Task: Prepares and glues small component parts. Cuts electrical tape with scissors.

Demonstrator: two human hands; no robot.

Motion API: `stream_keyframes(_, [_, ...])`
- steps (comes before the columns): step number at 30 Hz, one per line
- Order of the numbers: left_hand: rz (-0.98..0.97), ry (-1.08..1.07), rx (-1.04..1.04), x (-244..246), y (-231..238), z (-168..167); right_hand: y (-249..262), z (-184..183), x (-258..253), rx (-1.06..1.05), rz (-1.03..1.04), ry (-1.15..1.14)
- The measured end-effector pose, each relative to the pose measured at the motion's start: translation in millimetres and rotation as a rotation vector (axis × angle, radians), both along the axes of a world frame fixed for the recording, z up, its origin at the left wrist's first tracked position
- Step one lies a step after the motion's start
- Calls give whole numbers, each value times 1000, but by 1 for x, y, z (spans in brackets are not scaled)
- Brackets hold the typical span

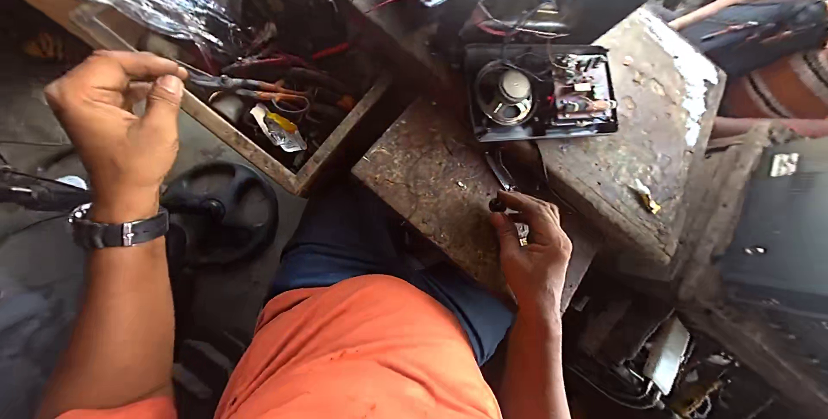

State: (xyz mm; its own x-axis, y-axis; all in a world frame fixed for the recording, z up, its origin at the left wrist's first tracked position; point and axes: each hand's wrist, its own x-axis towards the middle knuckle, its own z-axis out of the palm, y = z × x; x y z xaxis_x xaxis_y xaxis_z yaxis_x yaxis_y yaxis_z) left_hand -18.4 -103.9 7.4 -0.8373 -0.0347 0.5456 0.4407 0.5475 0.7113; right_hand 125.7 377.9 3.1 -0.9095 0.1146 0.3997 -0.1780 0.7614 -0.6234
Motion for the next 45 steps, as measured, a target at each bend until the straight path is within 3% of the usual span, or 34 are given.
stream_keyframes(5, [26, -156, -319, -22, 6, 0, -11, -4, -9, 166, -68, -68])
stream_keyframes(12, [99, -412, -529, -63, -9, -2, 7, 17, 1, 202, -51, -186])
stream_keyframes(15, [65, -492, -583, -71, -11, -3, 10, 45, -4, 142, 6, -69])
stream_keyframes(20, [66, -437, -566, -77, -3, -1, -11, 94, -28, -63, 164, 169])
stream_keyframes(25, [-65, -593, -838, -81, 9, -2, -57, 115, -59, 54, 313, 155])
stream_keyframes(29, [-124, -673, -937, -79, 35, -15, -83, 111, -74, 140, 481, 90])
stream_keyframes(34, [-78, -723, -1033, -81, 46, -23, -101, 85, -87, 89, 598, 106])
stream_keyframes(38, [-114, -974, -1150, -84, 58, -7, -99, 50, -92, 76, 592, 192])
stream_keyframes(45, [-177, -982, -1166, -99, 35, -15, -92, 31, -106, -7, 592, 258])
